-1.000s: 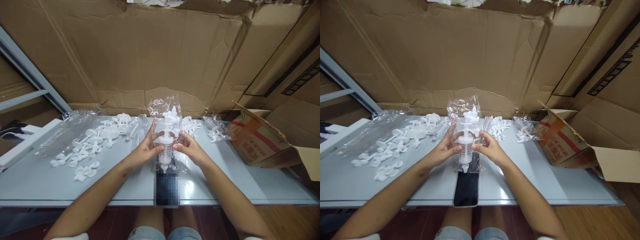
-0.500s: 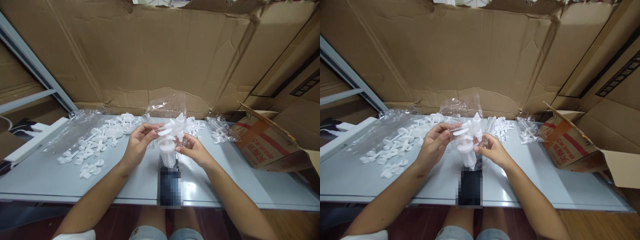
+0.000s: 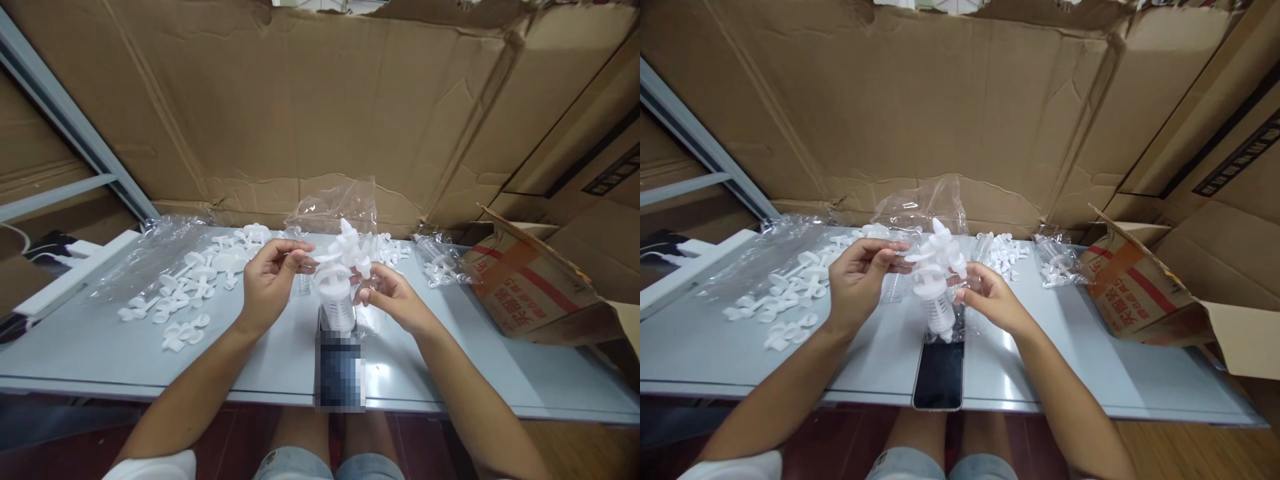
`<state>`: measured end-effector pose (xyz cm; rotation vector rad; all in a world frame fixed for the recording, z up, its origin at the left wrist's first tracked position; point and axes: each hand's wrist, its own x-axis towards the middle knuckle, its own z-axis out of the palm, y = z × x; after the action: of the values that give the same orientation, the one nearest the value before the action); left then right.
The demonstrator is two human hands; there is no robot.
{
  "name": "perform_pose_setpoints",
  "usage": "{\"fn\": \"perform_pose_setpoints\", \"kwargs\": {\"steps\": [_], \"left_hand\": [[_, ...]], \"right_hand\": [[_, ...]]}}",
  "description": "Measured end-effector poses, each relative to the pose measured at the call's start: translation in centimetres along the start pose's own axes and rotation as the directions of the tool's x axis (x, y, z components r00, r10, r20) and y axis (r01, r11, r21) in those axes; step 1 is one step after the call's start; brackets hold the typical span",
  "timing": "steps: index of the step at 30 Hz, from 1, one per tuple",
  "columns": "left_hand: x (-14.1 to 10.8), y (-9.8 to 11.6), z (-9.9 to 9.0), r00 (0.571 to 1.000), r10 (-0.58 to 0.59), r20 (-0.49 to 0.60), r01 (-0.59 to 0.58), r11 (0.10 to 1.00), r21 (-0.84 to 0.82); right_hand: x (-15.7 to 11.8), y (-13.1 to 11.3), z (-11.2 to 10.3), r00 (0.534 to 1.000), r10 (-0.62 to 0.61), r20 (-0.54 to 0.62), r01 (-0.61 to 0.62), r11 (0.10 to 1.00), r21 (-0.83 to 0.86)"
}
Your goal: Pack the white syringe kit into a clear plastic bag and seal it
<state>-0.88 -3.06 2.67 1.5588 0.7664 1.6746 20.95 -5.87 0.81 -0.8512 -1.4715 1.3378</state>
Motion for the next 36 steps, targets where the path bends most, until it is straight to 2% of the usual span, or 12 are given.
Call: {"fn": "perform_pose_setpoints", "kwargs": {"steps": [3, 5, 7, 8, 13, 15, 21, 27, 32, 34, 36], "left_hand": [[0.2, -0.6, -0.6, 0.973, -0.126, 0.192, 0.148, 0.984, -0.103], [0.2, -0.9, -0.7, 0.909, -0.2, 0.365, 0.259, 0.959, -0.118], [0.0, -1.1, -0.6, 0.855, -0.255, 0.451, 0.325, 0.942, -0.084], [-0.2, -1.1, -0.4, 0.853, -0.276, 0.444, 0.337, 0.939, -0.064], [-0.6, -0.8, 0.7, 0.922, -0.314, 0.225, 0.324, 0.946, -0.009], [-0.5, -0.8, 0.8, 0.927, -0.318, 0.198, 0.329, 0.944, -0.025], [0.0, -1.5, 0.4, 0.886, -0.384, 0.259, 0.394, 0.919, 0.014], [-0.5, -1.7, 0.6, 0.911, -0.29, 0.293, 0.287, 0.956, 0.057], [-0.5, -1.9, 0.4, 0.924, -0.25, 0.29, 0.26, 0.966, 0.003], [-0.4, -2.0, 0.1, 0.908, -0.255, 0.332, 0.279, 0.96, -0.023], [-0.3, -2.2, 0.0, 0.852, -0.291, 0.435, 0.342, 0.939, -0.042]], "right_hand": [[0.2, 0.4, 0.0, 0.997, -0.021, -0.073, 0.022, 1.0, 0.008], [0.3, 0.6, 0.1, 0.993, -0.026, -0.114, 0.03, 0.999, 0.028], [0.4, 0.7, 0.2, 0.987, -0.029, -0.161, 0.037, 0.998, 0.049], [0.4, 0.8, 0.2, 0.982, -0.026, -0.185, 0.037, 0.998, 0.055], [0.4, 1.0, 0.4, 0.971, -0.02, -0.24, 0.037, 0.997, 0.067], [0.4, 1.1, 0.4, 0.969, -0.02, -0.245, 0.04, 0.996, 0.079], [0.4, 1.0, 0.4, 0.97, 0.015, -0.241, 0.0, 0.998, 0.061], [0.5, 0.9, 0.4, 0.971, 0.03, -0.238, -0.011, 0.997, 0.079], [0.4, 0.8, 0.2, 0.973, 0.007, -0.232, 0.01, 0.997, 0.072], [0.5, 0.8, 0.2, 0.976, 0.002, -0.22, 0.01, 0.998, 0.055], [0.5, 0.8, 0.5, 0.984, 0.0, -0.177, 0.009, 0.999, 0.05]]}}
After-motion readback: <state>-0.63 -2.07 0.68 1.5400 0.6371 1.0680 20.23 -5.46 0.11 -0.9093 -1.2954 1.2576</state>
